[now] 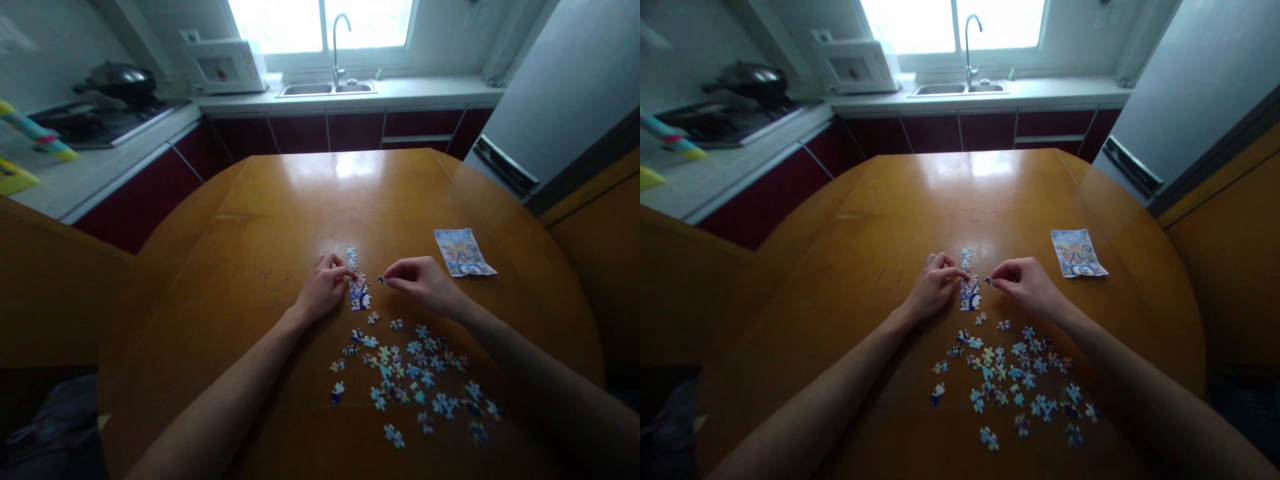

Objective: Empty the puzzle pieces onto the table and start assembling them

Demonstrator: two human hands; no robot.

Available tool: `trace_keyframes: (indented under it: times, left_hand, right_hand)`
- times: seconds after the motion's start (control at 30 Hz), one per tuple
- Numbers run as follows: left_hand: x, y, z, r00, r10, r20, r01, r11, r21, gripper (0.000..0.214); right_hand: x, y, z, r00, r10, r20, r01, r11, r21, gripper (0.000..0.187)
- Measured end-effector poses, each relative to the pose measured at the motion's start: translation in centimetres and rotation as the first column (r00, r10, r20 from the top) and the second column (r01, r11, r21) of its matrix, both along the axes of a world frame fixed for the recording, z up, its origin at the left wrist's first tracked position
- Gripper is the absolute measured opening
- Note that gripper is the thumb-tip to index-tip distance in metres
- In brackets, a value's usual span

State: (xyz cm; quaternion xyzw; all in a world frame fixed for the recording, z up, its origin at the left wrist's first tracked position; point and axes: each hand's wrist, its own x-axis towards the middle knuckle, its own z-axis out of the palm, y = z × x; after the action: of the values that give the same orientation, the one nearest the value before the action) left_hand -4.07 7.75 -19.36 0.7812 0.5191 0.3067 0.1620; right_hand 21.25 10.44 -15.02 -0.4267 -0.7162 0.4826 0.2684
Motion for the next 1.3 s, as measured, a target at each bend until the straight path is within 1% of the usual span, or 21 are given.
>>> trace_keyframes:
  times: [0.13, 0.27, 0.33, 0.47, 0.57, 0.67, 0.77, 0.93, 1.1, 1.2, 1.3]
  left_hand:
    - [0.0, 0.1, 0.0, 1.0, 0.005, -0.009, -0.005, 1.0, 0.004, 0.035]
    - [-0.1, 0.1, 0.3, 1.0, 0.004, -0.031, -0.004, 1.0, 0.007, 0.035]
    - [-0.1, 0.1, 0.4, 0.999, 0.007, -0.036, -0.007, 1.0, 0.001, 0.035]
    - [-0.2, 0.1, 0.5, 0.998, 0.005, -0.057, -0.006, 1.0, -0.008, 0.032]
    - [-0.3, 0.2, 0.4, 0.996, -0.005, -0.092, 0.003, 1.0, -0.023, 0.032]
    - [-0.4, 0.3, 0.3, 0.993, -0.019, -0.115, 0.014, 0.999, -0.037, 0.033]
    - [-0.5, 0.4, 0.4, 0.995, -0.021, -0.099, 0.018, 0.999, -0.037, 0.032]
    - [-0.5, 0.5, 0.6, 0.998, 0.048, -0.038, -0.049, 0.999, -0.009, 0.032]
    - [-0.3, 0.4, 0.7, 0.989, 0.136, -0.051, -0.137, 0.991, -0.009, 0.02]
    - [-0.2, 0.3, 0.6, 0.988, 0.143, -0.065, -0.144, 0.99, -0.013, 0.016]
    - [-0.1, 0.2, 0.6, 0.988, 0.133, -0.074, -0.135, 0.991, -0.023, 0.015]
  right_hand:
    - [2.2, -1.1, -0.9, 0.99, 0.051, 0.134, -0.047, 0.998, -0.029, 0.012]
    - [3.1, -2.2, -1.4, 0.972, 0.085, 0.221, -0.086, 0.996, -0.006, 0.013]
    - [3.0, -2.6, -1.4, 0.962, 0.078, 0.261, -0.088, 0.996, 0.027, 0.013]
    - [2.8, -3.1, -1.2, 0.939, 0.024, 0.343, -0.076, 0.987, 0.139, 0.017]
    - [2.8, -3.2, -1.1, 0.941, 0.006, 0.337, -0.067, 0.983, 0.17, 0.016]
    - [2.9, -3.0, -1.0, 0.951, -0.015, 0.309, -0.038, 0.986, 0.165, 0.013]
    - [2.9, -2.8, -0.9, 0.957, -0.027, 0.289, -0.018, 0.988, 0.153, 0.012]
    - [3.0, -2.5, -1.4, 0.965, -0.074, 0.253, 0.028, 0.984, 0.178, 0.013]
    - [3.1, -2.4, -1.9, 0.97, -0.086, 0.227, 0.042, 0.981, 0.19, 0.013]
    - [3.1, -2.3, -1.8, 0.971, -0.086, 0.224, 0.043, 0.981, 0.188, 0.013]
    - [3.1, -2.3, -1.7, 0.971, -0.088, 0.224, 0.047, 0.982, 0.184, 0.014]
